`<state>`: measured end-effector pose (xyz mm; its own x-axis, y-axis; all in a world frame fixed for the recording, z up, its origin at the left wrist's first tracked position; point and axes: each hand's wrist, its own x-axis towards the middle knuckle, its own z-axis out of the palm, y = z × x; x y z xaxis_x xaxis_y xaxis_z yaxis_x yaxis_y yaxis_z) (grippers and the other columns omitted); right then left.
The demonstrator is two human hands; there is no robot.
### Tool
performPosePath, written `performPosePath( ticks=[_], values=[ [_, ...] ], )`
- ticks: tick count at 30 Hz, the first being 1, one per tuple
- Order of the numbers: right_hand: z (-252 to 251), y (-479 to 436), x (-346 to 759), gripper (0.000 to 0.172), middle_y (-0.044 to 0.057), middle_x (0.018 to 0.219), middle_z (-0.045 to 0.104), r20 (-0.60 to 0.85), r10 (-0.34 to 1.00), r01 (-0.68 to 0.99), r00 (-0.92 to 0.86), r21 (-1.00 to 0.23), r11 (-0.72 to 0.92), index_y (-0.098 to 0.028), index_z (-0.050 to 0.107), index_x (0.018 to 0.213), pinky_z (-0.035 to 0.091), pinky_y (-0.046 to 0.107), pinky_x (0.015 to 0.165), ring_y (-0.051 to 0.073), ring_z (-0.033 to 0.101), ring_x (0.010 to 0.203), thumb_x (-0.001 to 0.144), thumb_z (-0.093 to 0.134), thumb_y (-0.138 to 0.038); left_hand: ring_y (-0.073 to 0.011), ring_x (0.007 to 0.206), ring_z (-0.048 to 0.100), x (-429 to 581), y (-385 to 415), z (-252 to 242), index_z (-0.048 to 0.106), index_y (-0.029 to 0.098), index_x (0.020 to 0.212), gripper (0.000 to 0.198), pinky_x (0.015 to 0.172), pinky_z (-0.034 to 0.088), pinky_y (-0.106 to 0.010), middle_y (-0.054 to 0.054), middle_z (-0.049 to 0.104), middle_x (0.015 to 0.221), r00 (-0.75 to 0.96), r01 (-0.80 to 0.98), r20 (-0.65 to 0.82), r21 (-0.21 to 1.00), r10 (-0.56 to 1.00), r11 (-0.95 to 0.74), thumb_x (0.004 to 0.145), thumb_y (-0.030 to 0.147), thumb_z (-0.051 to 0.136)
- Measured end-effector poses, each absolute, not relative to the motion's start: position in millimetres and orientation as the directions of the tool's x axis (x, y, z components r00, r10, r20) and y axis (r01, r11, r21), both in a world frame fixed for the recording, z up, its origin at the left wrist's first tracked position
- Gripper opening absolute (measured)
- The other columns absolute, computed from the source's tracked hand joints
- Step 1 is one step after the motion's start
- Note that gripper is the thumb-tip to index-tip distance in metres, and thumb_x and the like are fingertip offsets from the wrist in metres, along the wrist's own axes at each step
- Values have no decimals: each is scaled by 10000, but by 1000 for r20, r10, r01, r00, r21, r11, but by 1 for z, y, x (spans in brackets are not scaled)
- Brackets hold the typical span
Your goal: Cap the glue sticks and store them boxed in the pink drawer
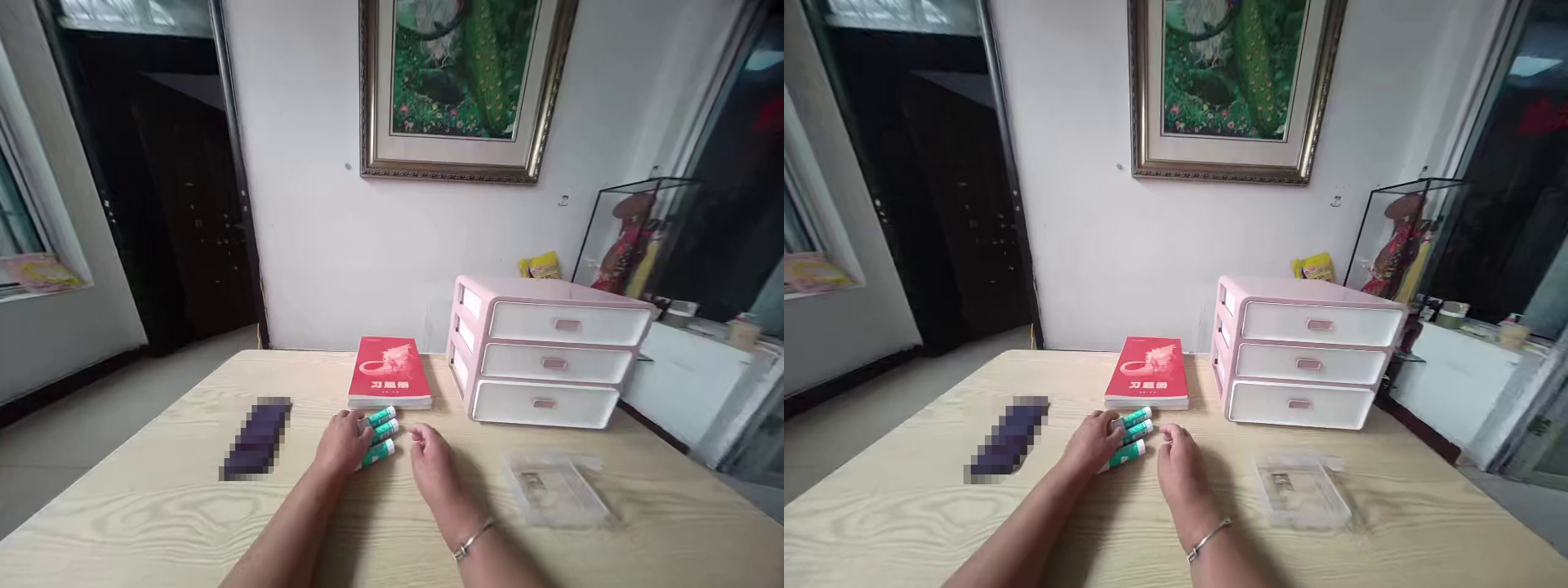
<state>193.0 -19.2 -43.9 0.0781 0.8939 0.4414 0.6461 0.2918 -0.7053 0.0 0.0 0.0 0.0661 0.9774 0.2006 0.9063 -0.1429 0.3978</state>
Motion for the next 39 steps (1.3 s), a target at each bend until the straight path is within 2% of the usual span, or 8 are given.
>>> performPosePath(
  ticks=[5,10,17,22,29,32,36,39],
  values=[
    [-29,-22,183,457,128,1265,611,567,799,681,-203,-504,531,-145,585,1222,397,418,1083,256,522,1231,771,519,-115,-264,1114,590,-5,4,-10,611,188,1227,383,948,439,-344,-120,669,1178,137,891,205,403,969,-211,881,270,468],
    [-26,-33,167,613,59,1493,440,418,797,721,-436,-368,588,-237,465,1411,274,487,1157,301,261,1432,814,602,-213,-235,1182,558,-4,6,-12,629,197,1214,373,1005,394,-307,-90,666,1227,151,878,206,422,967,-227,893,237,442],
    [-20,-40,160,457,91,1278,566,466,813,828,-348,-254,500,-269,582,1264,315,475,1086,303,447,1242,819,678,-308,-263,1101,591,-2,7,-8,690,197,1139,363,927,423,-325,-106,703,1118,58,891,141,438,988,-115,845,306,508],
    [-21,-41,165,426,94,1277,552,474,817,848,-329,-232,477,-279,586,1238,313,451,1068,302,441,1230,821,669,-294,-313,1091,564,-4,2,-6,740,251,1009,312,909,407,-396,-117,697,1078,-4,911,130,410,992,-50,853,339,485],
    [-30,-20,195,421,112,1212,596,411,902,926,-136,-271,263,-237,591,1264,391,392,972,280,526,1111,844,620,-244,-340,1108,537,-17,-5,-4,736,263,983,299,855,407,-389,-115,684,1073,2,913,140,404,990,-59,809,417,549],
    [-31,-14,200,418,109,1169,626,417,901,925,-119,-282,253,-228,598,1262,408,382,955,277,549,1083,846,624,-259,-348,1100,544,-18,-8,-2,731,232,927,260,843,399,-384,-125,686,1054,21,905,167,415,986,-89,760,391,610],
    [-30,-14,200,409,129,1150,643,461,879,914,-123,-293,281,-193,610,1248,408,397,991,285,551,1108,842,624,-237,-260,870,640,-19,-9,-2,698,213,948,260,718,422,-310,-89,712,925,2,866,170,492,985,-86,810,391,569],
    [-26,-17,198,404,133,1180,641,535,835,877,-131,-329,349,-184,606,1245,399,419,1025,288,538,1149,844,607,-229,-212,787,651,-21,-13,1,667,203,944,261,693,439,-280,-50,717,874,-54,702,254,698,966,-144,833,416,567]
  ],
)
